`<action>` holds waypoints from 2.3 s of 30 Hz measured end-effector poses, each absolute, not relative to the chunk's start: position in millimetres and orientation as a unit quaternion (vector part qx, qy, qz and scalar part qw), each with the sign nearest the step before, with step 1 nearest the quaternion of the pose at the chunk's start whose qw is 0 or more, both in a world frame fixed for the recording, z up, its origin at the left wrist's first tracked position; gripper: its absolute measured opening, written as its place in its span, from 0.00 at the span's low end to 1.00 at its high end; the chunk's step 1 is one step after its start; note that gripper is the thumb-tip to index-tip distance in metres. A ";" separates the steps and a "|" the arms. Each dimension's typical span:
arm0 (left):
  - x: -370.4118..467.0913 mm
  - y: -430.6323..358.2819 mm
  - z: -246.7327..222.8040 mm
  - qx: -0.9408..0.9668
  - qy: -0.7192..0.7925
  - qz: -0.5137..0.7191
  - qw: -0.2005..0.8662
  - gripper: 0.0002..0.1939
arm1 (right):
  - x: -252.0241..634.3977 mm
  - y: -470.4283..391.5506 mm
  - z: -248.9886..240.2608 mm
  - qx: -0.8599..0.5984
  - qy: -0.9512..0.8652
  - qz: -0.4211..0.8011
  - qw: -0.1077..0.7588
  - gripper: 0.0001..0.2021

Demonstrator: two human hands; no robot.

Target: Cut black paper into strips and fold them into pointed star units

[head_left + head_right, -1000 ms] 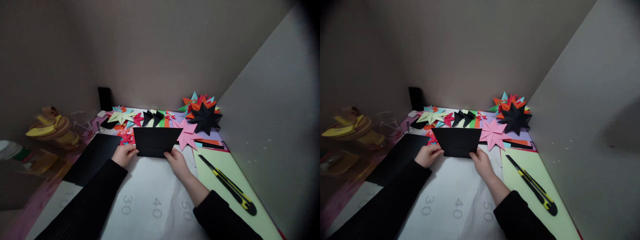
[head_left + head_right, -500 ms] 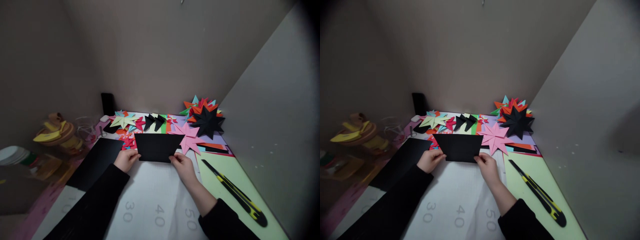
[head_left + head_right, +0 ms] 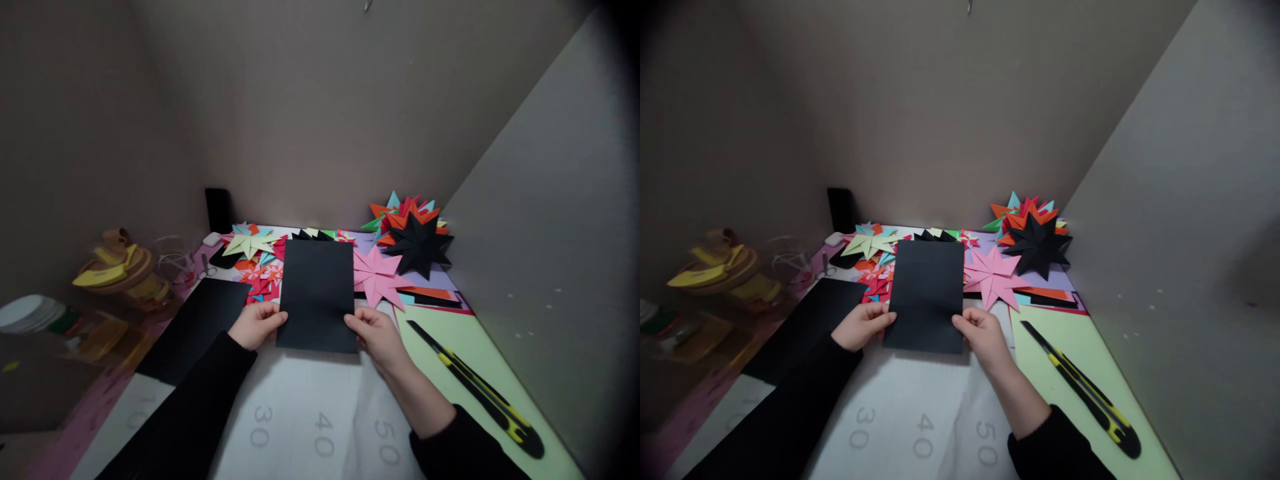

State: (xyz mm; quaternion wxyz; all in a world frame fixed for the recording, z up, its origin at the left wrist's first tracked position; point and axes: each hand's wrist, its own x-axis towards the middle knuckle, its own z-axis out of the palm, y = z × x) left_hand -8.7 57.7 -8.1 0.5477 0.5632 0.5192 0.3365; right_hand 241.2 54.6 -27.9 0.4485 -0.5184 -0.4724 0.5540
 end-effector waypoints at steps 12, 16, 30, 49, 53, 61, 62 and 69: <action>23.4 40.8 -23.8 0.366 0.467 0.430 0.680 0.16 | 253.1 37.3 -20.0 -0.511 -0.450 0.616 0.397 0.18; 28.3 39.5 -20.9 0.355 0.478 0.424 0.682 0.18 | 258.0 35.6 -31.6 -0.509 -0.429 0.622 0.413 0.17; 27.6 42.2 -23.2 0.341 0.487 0.408 0.693 0.16 | 263.3 35.8 -39.7 -0.502 -0.440 0.621 0.412 0.16; 41.9 30.5 -16.9 0.394 0.480 0.398 0.675 0.13 | 251.2 31.3 -31.9 -0.459 -0.362 0.685 0.434 0.13; 37.9 31.8 -15.7 0.414 0.467 0.396 0.673 0.11 | 252.5 30.6 -31.1 -0.463 -0.372 0.679 0.431 0.11; 28.0 31.7 -8.1 0.489 0.474 0.365 0.635 0.15 | 268.1 33.4 -3.7 -0.459 -0.440 0.669 0.386 0.12; 27.3 31.2 -7.3 0.485 0.475 0.360 0.640 0.15 | 270.3 33.4 1.3 -0.460 -0.433 0.684 0.365 0.12; 29.0 30.5 4.2 0.504 0.493 0.377 0.601 0.06 | 268.5 26.7 5.9 -0.480 -0.376 0.673 0.419 0.06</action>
